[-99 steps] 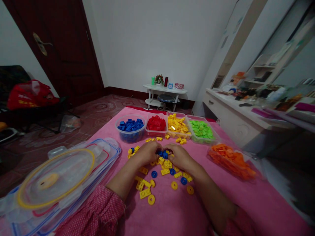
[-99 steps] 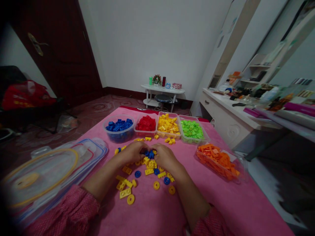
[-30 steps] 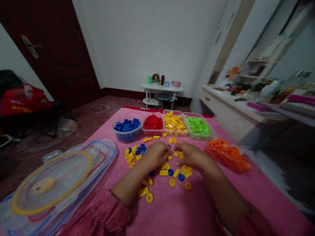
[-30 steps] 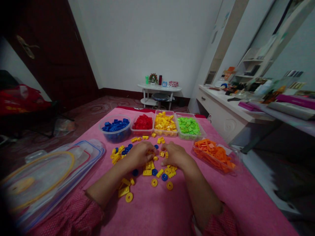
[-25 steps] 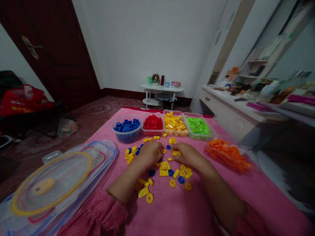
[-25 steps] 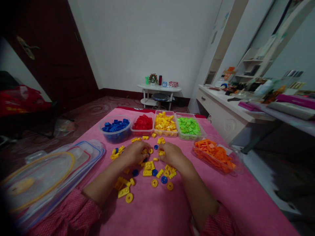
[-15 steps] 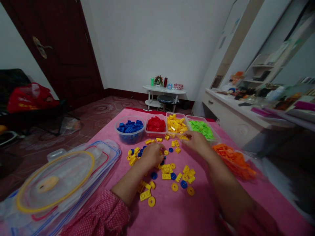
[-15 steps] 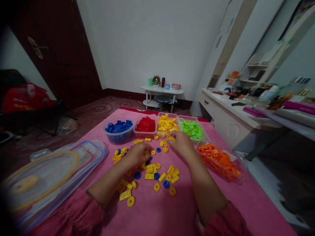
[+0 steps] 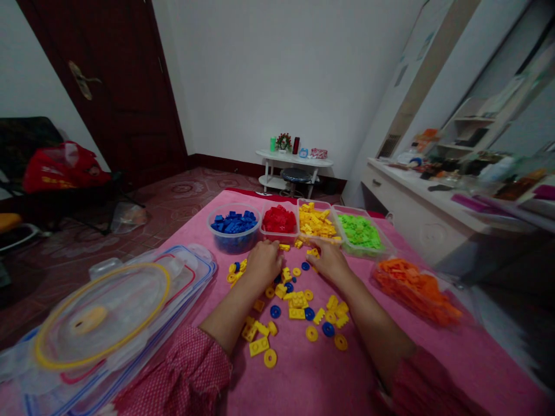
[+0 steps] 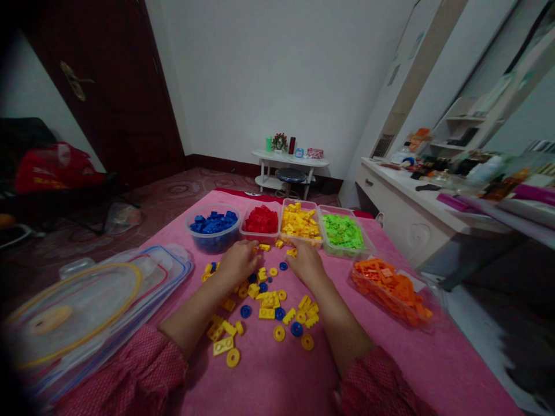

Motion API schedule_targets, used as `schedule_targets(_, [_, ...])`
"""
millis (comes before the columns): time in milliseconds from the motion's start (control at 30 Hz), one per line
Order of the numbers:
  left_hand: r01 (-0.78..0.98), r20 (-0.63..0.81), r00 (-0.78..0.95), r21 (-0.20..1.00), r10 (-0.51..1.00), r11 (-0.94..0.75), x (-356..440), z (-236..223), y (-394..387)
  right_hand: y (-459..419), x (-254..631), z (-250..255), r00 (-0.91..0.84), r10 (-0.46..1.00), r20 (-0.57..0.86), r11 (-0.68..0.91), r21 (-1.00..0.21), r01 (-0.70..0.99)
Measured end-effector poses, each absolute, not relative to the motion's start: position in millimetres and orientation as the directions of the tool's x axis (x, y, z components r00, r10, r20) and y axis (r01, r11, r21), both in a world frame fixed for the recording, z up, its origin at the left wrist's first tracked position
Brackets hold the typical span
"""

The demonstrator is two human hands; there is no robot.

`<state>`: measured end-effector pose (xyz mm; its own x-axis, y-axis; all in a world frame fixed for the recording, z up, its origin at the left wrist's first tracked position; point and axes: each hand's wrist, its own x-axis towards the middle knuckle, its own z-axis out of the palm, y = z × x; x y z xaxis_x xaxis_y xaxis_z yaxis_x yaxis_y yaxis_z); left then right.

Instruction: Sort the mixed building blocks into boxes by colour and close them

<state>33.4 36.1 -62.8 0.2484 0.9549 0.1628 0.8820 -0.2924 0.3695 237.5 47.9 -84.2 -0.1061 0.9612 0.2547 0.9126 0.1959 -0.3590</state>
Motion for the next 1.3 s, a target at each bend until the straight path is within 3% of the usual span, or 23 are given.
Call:
schedule_targets(233, [0.891,0.175,0.267,0.330,0.948,-0.312,37.8,-70.9,35.0,57.7,227.7,-93.5,-0.128,0.958,0.258,0.229,-0.411,0.882])
schedule_targets(367, [0.760,0.145,0.342,0.538,0.928,-0.364,30.8,-69.4,43.8,56.4,228.7,-87.5,-0.239,0.956,0.169,0.292,-0.530,0.796])
schedule_targets(467, [0.686,0.151,0.313,0.647,0.938,-0.333,21.6,-67.4,51.7,52.3,226.2,-83.0,-0.211,0.962,0.175,0.273,-0.536,0.799])
schedule_targets(567, [0.753,0.208,0.286,0.554,0.935,-0.354,14.9,-66.1,53.4,46.7,217.0,-80.7,-0.224,0.941,0.254,0.325,-0.491,0.808])
schedule_targets(667, [0.804,0.158,0.347,0.458,0.925,-0.380,13.1,-66.0,49.8,43.0,204.4,-80.9,-0.309,0.903,0.298,0.414,-0.410,0.813])
schedule_targets(833, [0.854,0.102,0.293,0.419,0.951,-0.308,14.3,-66.4,46.4,46.8,186.5,-84.3,-0.423,0.856,0.295,0.511,-0.370,0.776])
schedule_targets(1133, [0.731,0.125,0.108,0.662,0.986,-0.164,8.5,-73.4,56.8,57.4,167.7,-86.7,-0.406,0.878,0.255,0.474,-0.584,0.659])
schedule_targets(1300, [0.448,0.143,0.166,0.871,0.976,-0.204,10.7,-74.8,60.7,48.2,170.1,-82.9,-0.381,0.885,0.267,0.420,-0.810,0.409])
